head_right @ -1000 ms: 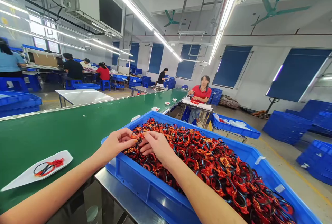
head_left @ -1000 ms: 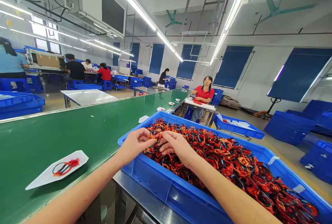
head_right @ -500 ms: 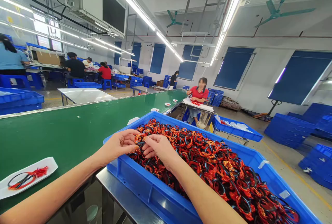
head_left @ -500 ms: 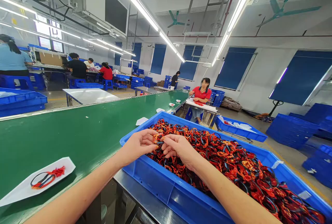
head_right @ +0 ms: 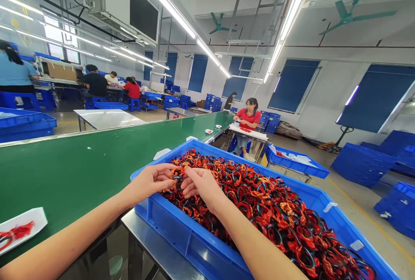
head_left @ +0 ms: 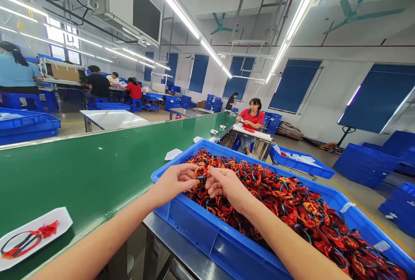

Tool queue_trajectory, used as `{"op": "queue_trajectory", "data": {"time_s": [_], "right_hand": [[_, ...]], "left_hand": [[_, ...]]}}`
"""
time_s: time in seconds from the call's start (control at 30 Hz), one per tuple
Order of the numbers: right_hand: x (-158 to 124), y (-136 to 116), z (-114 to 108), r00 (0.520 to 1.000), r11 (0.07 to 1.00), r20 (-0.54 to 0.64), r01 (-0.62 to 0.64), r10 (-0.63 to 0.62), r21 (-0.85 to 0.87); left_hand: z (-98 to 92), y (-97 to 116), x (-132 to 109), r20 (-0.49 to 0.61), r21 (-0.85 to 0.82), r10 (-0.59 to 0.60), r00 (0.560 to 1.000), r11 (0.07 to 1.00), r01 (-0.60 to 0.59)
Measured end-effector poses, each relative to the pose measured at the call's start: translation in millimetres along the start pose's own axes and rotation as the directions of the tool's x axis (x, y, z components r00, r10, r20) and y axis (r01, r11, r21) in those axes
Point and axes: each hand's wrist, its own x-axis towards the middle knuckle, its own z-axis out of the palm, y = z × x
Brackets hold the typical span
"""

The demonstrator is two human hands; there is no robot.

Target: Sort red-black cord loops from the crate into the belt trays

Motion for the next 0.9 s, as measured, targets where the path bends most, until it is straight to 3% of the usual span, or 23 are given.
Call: {"op": "queue_trajectory", "data": {"time_s": [0.37, 0.6, 0.9], "right_hand": [[-3, -3, 2, 0.993, 0.994, 0.032, 0.109, -0.109, 0.014], [-4, -3, 2, 0.992, 0.992, 0.044, 0.122, -0.121, -0.015], [-4, -3, 3, 0.991, 0.991, 0.041, 0.127, -0.125, -0.05]], "left_hand": [[1.8, -4, -1, 0.029, 0.077, 0.015, 0.999, 0.997, -0.017], [1.6, 7, -3, 0.15, 0.034, -0.007, 0.989, 0.999, 0.002], [-0.6, 14, -3, 0.18, 0.044, -0.038, 0.983, 0.999, 0.03]]}}
